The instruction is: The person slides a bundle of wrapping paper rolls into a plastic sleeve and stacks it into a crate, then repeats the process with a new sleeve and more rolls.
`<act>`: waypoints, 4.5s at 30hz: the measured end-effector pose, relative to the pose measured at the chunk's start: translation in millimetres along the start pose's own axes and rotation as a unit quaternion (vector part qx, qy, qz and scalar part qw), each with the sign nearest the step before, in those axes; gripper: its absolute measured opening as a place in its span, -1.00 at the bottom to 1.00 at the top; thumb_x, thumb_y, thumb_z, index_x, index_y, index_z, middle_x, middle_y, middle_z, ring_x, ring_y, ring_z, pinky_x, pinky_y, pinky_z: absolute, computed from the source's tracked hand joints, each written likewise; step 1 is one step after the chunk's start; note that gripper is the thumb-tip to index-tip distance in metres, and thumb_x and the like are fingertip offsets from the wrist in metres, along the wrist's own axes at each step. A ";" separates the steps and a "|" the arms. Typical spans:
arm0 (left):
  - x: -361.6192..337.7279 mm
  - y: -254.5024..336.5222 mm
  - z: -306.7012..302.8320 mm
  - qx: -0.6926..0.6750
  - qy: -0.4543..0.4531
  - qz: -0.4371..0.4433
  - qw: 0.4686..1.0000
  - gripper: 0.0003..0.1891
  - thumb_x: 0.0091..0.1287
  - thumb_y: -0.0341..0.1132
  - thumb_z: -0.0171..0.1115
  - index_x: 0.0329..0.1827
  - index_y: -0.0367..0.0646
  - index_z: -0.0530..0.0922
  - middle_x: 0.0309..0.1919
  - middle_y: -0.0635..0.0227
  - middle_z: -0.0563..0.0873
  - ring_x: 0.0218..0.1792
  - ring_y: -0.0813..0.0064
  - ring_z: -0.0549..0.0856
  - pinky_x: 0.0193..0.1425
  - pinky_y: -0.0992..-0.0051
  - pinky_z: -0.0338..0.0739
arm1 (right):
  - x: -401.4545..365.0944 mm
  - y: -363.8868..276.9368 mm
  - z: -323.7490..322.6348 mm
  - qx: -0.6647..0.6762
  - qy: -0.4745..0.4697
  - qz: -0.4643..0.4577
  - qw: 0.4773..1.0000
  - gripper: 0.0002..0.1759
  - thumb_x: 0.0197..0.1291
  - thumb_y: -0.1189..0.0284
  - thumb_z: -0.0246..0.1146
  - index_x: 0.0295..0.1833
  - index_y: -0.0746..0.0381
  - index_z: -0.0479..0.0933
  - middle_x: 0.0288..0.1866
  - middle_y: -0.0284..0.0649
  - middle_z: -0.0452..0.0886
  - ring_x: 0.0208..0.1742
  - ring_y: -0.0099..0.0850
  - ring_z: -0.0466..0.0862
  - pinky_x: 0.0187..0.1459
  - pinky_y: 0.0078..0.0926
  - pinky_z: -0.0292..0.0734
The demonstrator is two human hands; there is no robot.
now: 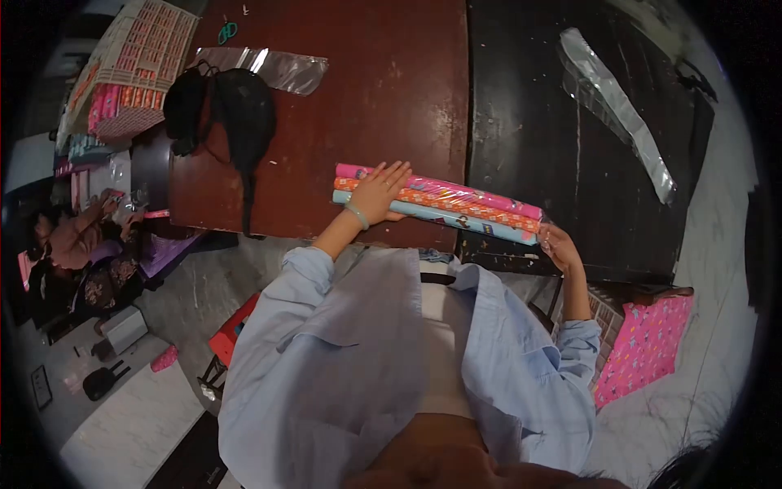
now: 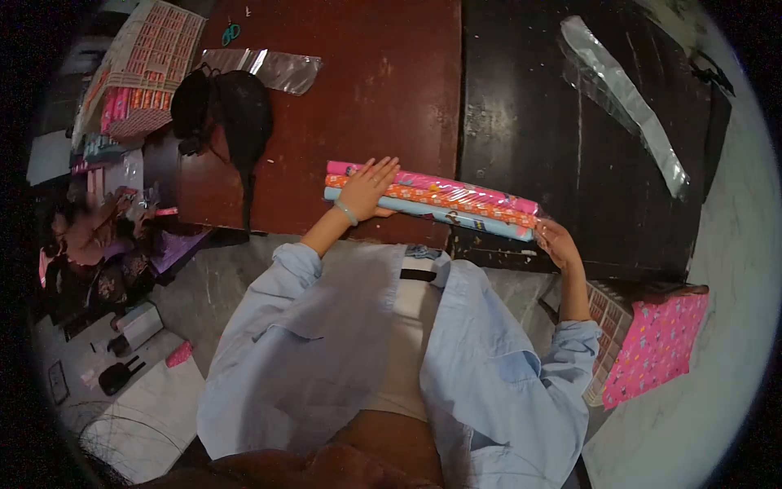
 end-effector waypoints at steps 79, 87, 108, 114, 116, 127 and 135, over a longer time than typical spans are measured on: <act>3.0 1.3 0.4 -0.006 -0.006 -0.023 1.000 0.02 -0.02 0.12 0.34 0.41 -0.28 0.09 0.42 0.19 0.19 0.43 0.30 0.16 0.50 0.28 -0.02 | -2.9 1.1 -1.4 -0.204 -0.019 0.113 0.972 -0.69 0.08 0.24 0.39 -0.25 0.29 0.64 -0.63 -0.51 0.41 -0.65 -0.73 0.25 -0.60 -0.72 0.08; 2.5 1.4 -0.9 -0.005 -0.014 -0.029 0.999 0.01 -0.04 0.08 0.37 0.41 -0.27 0.10 0.42 0.19 0.19 0.43 0.30 0.16 0.49 0.28 -0.01 | -6.4 12.1 5.5 -0.155 0.049 0.093 0.982 -0.68 0.04 0.18 0.42 -0.35 0.24 0.62 -0.64 -0.54 0.39 -0.64 -0.74 0.26 -0.60 -0.72 0.08; 2.7 1.5 0.3 0.012 -0.031 -0.040 0.999 0.00 0.00 0.12 0.32 0.44 -0.21 0.07 0.44 0.21 0.13 0.45 0.27 0.10 0.50 0.22 -0.07 | -5.2 10.3 10.5 -0.114 0.065 0.044 0.990 -0.76 0.08 0.30 0.40 -0.47 0.20 0.54 -0.63 -0.52 0.38 -0.61 -0.72 0.32 -0.57 -0.70 0.19; 3.9 10.6 -5.5 0.011 -0.017 -0.073 0.997 -0.02 0.08 0.30 0.16 0.44 -0.14 0.08 0.43 0.16 0.13 0.46 0.16 0.03 0.49 0.07 -0.21 | -3.8 12.4 5.7 -0.155 0.071 0.039 0.985 -0.70 0.06 0.25 0.41 -0.54 0.17 0.52 -0.66 -0.53 0.36 -0.61 -0.71 0.33 -0.56 -0.68 0.20; 5.7 16.9 -7.3 0.022 -0.015 -0.099 0.995 -0.01 0.07 0.33 0.14 0.44 -0.15 0.09 0.43 0.16 0.12 0.46 0.19 0.04 0.49 0.06 -0.21 | -3.8 10.7 5.5 -0.157 0.071 0.035 0.984 -0.70 0.07 0.25 0.41 -0.54 0.17 0.52 -0.65 -0.52 0.36 -0.61 -0.71 0.34 -0.56 -0.68 0.20; 3.9 14.7 5.9 0.055 0.040 -0.080 0.994 0.10 -0.03 0.44 0.12 0.43 -0.21 0.11 0.43 0.27 0.15 0.46 0.37 0.08 0.49 0.08 -0.19 | -7.0 3.8 7.4 -0.183 0.054 0.018 0.982 -0.70 0.11 0.23 0.38 -0.49 0.20 0.54 -0.62 -0.54 0.37 -0.59 -0.73 0.32 -0.52 -0.70 0.23; 3.8 12.0 5.6 0.006 0.000 -0.078 0.997 0.08 -0.05 0.30 0.26 0.44 -0.18 0.07 0.45 0.28 0.10 0.47 0.39 0.05 0.50 0.09 -0.22 | -5.5 9.8 -7.8 -0.226 0.054 0.051 0.971 -0.71 0.16 0.21 0.32 -0.23 0.25 0.62 -0.51 -0.49 0.48 -0.54 -0.74 0.36 -0.52 -0.78 0.19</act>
Point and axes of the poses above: each hand's wrist, its own x-axis towards the middle knuckle, its own z-axis out of the palm, y = z × x, the point moved 8 cm from there along x, towards the middle knuckle
